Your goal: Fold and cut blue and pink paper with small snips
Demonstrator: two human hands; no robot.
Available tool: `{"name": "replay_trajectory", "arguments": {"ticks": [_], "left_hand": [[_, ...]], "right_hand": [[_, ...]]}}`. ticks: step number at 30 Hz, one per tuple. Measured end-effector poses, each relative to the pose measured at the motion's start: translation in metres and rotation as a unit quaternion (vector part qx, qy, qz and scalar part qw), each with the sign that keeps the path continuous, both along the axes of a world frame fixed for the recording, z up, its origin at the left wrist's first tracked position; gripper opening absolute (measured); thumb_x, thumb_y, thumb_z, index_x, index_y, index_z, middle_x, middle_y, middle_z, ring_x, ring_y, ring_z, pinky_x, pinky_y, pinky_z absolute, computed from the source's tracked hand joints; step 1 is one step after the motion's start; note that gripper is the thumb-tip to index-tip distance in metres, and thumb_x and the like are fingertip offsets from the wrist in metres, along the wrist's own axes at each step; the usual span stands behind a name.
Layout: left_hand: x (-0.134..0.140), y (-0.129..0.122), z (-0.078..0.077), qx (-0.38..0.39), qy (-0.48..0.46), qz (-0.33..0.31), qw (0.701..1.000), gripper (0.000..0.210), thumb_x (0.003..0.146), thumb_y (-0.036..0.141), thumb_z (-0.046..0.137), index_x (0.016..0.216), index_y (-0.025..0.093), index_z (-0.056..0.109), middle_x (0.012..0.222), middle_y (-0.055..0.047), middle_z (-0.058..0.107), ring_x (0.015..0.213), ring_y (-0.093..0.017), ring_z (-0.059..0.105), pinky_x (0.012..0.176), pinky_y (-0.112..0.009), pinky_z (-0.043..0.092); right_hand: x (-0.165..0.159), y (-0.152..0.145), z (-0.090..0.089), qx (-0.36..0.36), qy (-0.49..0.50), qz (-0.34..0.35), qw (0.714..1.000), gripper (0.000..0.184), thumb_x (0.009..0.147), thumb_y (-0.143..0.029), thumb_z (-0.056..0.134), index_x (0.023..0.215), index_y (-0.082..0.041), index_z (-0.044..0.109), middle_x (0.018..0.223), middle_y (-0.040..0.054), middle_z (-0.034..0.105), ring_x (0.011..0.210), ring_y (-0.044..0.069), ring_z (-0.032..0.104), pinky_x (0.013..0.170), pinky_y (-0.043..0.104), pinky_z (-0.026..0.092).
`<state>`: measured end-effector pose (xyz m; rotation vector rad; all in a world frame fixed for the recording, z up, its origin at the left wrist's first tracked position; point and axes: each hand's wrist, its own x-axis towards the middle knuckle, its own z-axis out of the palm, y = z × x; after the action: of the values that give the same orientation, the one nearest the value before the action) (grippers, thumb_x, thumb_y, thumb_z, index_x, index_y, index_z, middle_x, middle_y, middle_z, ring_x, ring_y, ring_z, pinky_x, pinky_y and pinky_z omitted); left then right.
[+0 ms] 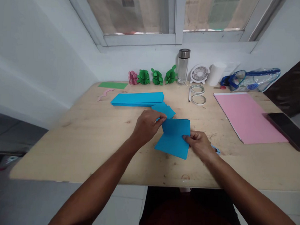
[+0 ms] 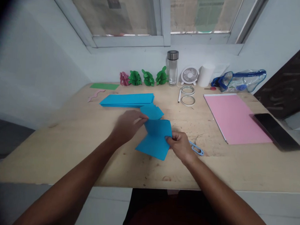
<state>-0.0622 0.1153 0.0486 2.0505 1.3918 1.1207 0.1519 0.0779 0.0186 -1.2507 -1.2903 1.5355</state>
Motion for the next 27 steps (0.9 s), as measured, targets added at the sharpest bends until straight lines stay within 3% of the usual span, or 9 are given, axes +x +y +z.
{"name": "replay_trajectory", "arguments": {"ticks": [4, 11, 15, 18, 20, 22, 24, 27], "left_hand": [[0.0, -0.002, -0.005, 0.047, 0.006, -0.004, 0.999, 0.012, 0.08, 0.03, 0.062, 0.078, 0.024, 0.072, 0.088, -0.006, 0.07, 0.096, -0.026, 0.059, 0.1, -0.041, 0.032], [-0.005, -0.01, 0.004, 0.046, 0.009, 0.116, 0.992, 0.023, 0.087, 0.034, 0.051, 0.08, 0.022, 0.069, 0.091, -0.001, 0.072, 0.091, -0.019, 0.065, 0.085, -0.032, 0.048], [-0.034, -0.052, 0.016, -0.058, 0.095, 0.025, 0.993, 0.024, 0.085, 0.04, 0.052, 0.078, 0.024, 0.069, 0.083, 0.0, 0.072, 0.078, -0.017, 0.067, 0.073, -0.027, 0.051], [-0.063, -0.095, 0.014, -0.182, 0.157, -0.082, 0.967, 0.021, 0.085, 0.04, 0.055, 0.077, 0.026, 0.069, 0.083, 0.001, 0.071, 0.076, -0.016, 0.067, 0.067, -0.023, 0.052], [-0.076, -0.117, 0.008, -0.186, 0.137, -0.041, 0.972, 0.018, 0.083, 0.039, 0.056, 0.08, 0.026, 0.069, 0.085, 0.0, 0.072, 0.077, -0.016, 0.068, 0.066, -0.023, 0.053], [-0.081, -0.129, 0.001, -0.176, 0.101, 0.013, 0.979, 0.022, 0.083, 0.037, 0.057, 0.1, 0.027, 0.068, 0.09, -0.001, 0.072, 0.077, -0.015, 0.068, 0.067, -0.023, 0.054], [-0.073, -0.128, -0.002, -0.161, 0.067, 0.061, 0.983, 0.029, 0.084, 0.035, 0.056, 0.11, 0.026, 0.064, 0.086, -0.001, 0.072, 0.076, -0.015, 0.067, 0.067, -0.022, 0.054], [-0.041, -0.111, 0.0, -0.083, 0.045, 0.099, 0.991, 0.023, 0.085, 0.031, 0.057, 0.105, 0.024, 0.065, 0.08, 0.0, 0.07, 0.071, -0.013, 0.065, 0.066, -0.022, 0.053]], "right_hand": [[0.0, -0.001, -0.001, 0.0, -0.007, 0.008, 1.0, 0.03, 0.07, -0.039, 0.065, 0.049, -0.021, 0.051, 0.047, -0.0024, 0.049, 0.045, 0.011, 0.041, 0.048, 0.027, 0.034], [0.001, -0.002, -0.007, 0.005, -0.031, 0.01, 0.999, 0.026, 0.069, -0.038, 0.061, 0.052, -0.02, 0.053, 0.048, -0.0024, 0.05, 0.045, 0.01, 0.044, 0.048, 0.026, 0.037], [0.005, 0.0, -0.006, 0.019, -0.055, 0.012, 0.998, 0.024, 0.07, -0.037, 0.058, 0.053, -0.02, 0.053, 0.048, -0.0023, 0.051, 0.045, 0.01, 0.045, 0.048, 0.026, 0.039], [0.006, 0.003, -0.006, 0.035, -0.071, 0.023, 0.997, 0.024, 0.071, -0.037, 0.055, 0.054, -0.02, 0.052, 0.049, -0.0017, 0.053, 0.046, 0.011, 0.048, 0.048, 0.026, 0.04], [0.005, 0.004, -0.009, 0.05, -0.084, 0.03, 0.995, 0.025, 0.073, -0.037, 0.053, 0.055, -0.02, 0.052, 0.051, -0.001, 0.054, 0.047, 0.012, 0.049, 0.049, 0.026, 0.041], [0.004, 0.005, -0.011, 0.072, -0.104, 0.029, 0.992, 0.025, 0.075, -0.037, 0.051, 0.056, -0.02, 0.052, 0.053, -0.001, 0.054, 0.048, 0.012, 0.049, 0.05, 0.025, 0.04], [0.003, 0.006, -0.013, 0.1, -0.133, 0.021, 0.986, 0.024, 0.075, -0.036, 0.049, 0.058, -0.02, 0.052, 0.053, -0.0019, 0.051, 0.048, 0.011, 0.046, 0.049, 0.025, 0.036], [0.003, 0.004, -0.012, 0.143, -0.188, 0.004, 0.972, 0.023, 0.076, -0.033, 0.048, 0.057, -0.019, 0.051, 0.051, -0.0034, 0.044, 0.048, 0.01, 0.04, 0.048, 0.024, 0.029]]}}
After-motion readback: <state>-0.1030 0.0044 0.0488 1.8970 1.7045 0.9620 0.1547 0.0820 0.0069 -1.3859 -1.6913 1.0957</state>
